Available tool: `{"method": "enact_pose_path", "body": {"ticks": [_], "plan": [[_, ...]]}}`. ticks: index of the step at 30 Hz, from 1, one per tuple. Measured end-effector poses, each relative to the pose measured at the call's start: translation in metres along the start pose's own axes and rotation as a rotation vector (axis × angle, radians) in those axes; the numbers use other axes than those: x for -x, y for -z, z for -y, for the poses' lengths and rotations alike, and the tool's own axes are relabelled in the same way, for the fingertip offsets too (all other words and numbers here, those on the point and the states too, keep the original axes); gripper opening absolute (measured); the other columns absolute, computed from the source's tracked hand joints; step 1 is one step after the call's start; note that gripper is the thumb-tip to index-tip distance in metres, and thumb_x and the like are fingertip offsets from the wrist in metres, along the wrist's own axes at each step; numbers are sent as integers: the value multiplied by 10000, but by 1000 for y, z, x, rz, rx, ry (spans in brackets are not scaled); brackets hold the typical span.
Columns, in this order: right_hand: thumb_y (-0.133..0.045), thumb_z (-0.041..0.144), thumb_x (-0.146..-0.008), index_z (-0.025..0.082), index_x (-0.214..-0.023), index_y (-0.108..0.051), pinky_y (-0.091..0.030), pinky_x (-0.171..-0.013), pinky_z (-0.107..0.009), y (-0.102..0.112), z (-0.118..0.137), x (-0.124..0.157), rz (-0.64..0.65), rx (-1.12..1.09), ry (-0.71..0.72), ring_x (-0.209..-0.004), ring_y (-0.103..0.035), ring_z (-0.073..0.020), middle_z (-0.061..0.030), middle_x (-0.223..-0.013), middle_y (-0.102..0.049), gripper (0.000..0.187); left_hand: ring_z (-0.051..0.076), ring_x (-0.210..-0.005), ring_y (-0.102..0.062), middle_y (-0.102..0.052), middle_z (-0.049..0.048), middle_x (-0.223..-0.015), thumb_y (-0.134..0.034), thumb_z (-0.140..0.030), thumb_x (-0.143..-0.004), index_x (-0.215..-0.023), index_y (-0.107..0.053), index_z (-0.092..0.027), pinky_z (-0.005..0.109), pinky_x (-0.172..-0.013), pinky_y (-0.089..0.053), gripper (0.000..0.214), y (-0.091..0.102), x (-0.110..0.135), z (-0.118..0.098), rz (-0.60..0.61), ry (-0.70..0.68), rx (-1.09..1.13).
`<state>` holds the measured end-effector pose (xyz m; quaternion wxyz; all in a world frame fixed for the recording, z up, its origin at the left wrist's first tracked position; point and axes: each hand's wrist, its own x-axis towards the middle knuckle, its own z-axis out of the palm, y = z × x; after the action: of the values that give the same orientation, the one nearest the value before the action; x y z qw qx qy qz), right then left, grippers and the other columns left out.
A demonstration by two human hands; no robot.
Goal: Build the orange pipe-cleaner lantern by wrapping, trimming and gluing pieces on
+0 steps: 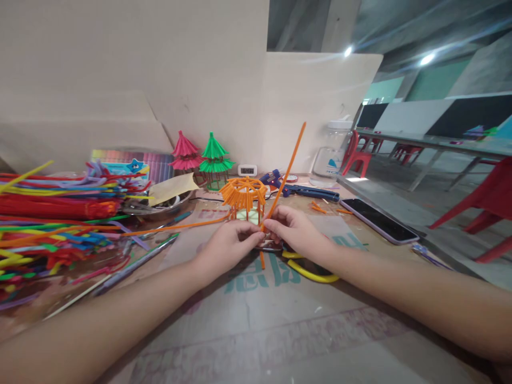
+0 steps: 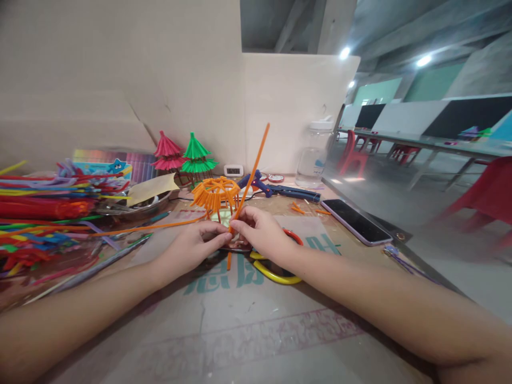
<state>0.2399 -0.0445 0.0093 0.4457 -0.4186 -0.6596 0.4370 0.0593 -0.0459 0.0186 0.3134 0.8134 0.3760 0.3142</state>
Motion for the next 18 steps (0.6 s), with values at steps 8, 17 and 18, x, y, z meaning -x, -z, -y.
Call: {"method": "enact_pose_path", "body": {"ticks": [8,17,18], "plan": [[-642,389,-777,192,-746,-549,-438,-520,-258,1,-3,0,26,81,-35,-573,-526,-123,13,-678,-575,221,147,-688,-614,-707,20,-734,-517,-335,-890,-767,-707,-148,221,-659,-479,294,1,0,-2,-11,10,8],[-619,387,-782,188,-744,-539,-430,-512,-267,2,-4,0,16,135,-28,-580,-523,-133,3,-677,-565,217,147,-708,-630,-728,24,-778,-526,-351,-895,-817,-731,-151,216,-668,-471,297,1,0,1,11,-6,28],[-624,390,-779,190,-742,-536,-428,-513,-265,2,-4,0,22,117,-27,-577,-521,-129,7,-676,-563,222,147,-702,-631,-731,24,-775,-533,-337,-887,-817,-734,-153,220,-672,-476,282,1,0,1,14,-6,30]]}}
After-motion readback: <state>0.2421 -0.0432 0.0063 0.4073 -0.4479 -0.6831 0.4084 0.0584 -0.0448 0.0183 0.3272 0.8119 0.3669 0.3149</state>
